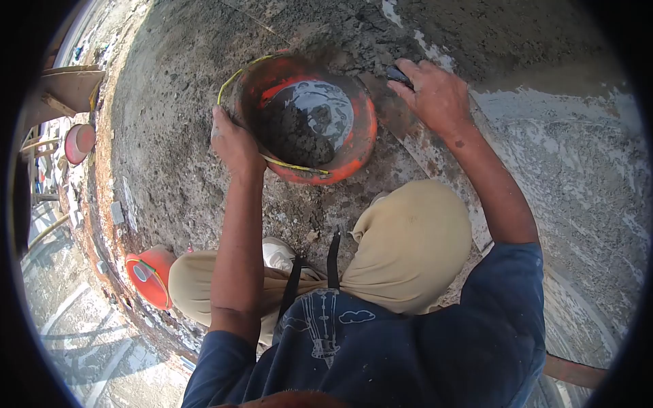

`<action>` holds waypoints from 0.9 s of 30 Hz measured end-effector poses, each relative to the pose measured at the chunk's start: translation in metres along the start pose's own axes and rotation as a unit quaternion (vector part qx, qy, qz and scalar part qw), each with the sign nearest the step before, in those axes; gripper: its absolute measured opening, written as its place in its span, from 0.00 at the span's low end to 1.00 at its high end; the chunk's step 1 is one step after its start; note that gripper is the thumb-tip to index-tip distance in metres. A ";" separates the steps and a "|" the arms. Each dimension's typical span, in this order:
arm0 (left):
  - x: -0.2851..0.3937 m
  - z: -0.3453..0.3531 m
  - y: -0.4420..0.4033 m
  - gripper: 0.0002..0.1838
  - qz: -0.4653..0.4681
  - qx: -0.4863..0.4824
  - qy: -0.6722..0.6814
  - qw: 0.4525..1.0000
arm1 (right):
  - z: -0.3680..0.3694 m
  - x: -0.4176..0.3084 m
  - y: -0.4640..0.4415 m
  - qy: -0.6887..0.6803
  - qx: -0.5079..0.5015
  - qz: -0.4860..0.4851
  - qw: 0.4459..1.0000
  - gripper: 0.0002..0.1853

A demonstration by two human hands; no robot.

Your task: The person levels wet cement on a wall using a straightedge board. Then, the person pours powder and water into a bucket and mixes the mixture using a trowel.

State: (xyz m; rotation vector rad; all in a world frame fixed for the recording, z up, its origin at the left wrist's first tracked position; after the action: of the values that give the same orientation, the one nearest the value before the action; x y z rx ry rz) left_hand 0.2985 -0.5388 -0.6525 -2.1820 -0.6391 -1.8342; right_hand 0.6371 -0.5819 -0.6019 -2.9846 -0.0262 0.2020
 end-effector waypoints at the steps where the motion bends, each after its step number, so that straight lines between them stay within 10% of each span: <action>1: 0.002 0.000 0.001 0.29 0.007 0.000 -0.005 1.000 | -0.003 -0.018 -0.005 0.016 -0.001 -0.057 0.998 0.20; 3: -0.002 0.001 -0.002 0.29 0.011 -0.001 0.014 1.000 | -0.005 -0.051 -0.014 0.047 -0.003 -0.167 0.985 0.19; 10: -0.017 -0.018 -0.004 0.28 -0.011 0.016 0.048 0.999 | 0.070 -0.082 -0.013 0.013 -0.357 -0.105 0.928 0.19; 17: -0.027 -0.022 -0.013 0.29 0.023 0.027 0.049 0.998 | 0.061 -0.100 0.011 -0.159 -0.353 -0.140 0.911 0.23; 27: -0.028 -0.019 -0.012 0.30 0.018 0.002 0.044 0.999 | 0.022 -0.199 -0.029 0.078 -0.232 -0.341 0.908 0.08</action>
State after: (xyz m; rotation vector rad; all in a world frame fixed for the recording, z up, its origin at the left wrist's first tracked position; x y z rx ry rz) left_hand 0.2726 -0.5414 -0.6772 -2.0827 -0.5814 -1.8961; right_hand 0.4366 -0.5549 -0.5929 -3.1876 -1.2324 -0.1512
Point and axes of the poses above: each hand's wrist, its own y-axis away from the middle knuckle, its own z-axis out of the palm, x = y × z, the point moved 6 cm from there along -y, towards the middle knuckle, and after that the axes turned 1 degree about z, right-handed, at the moved point
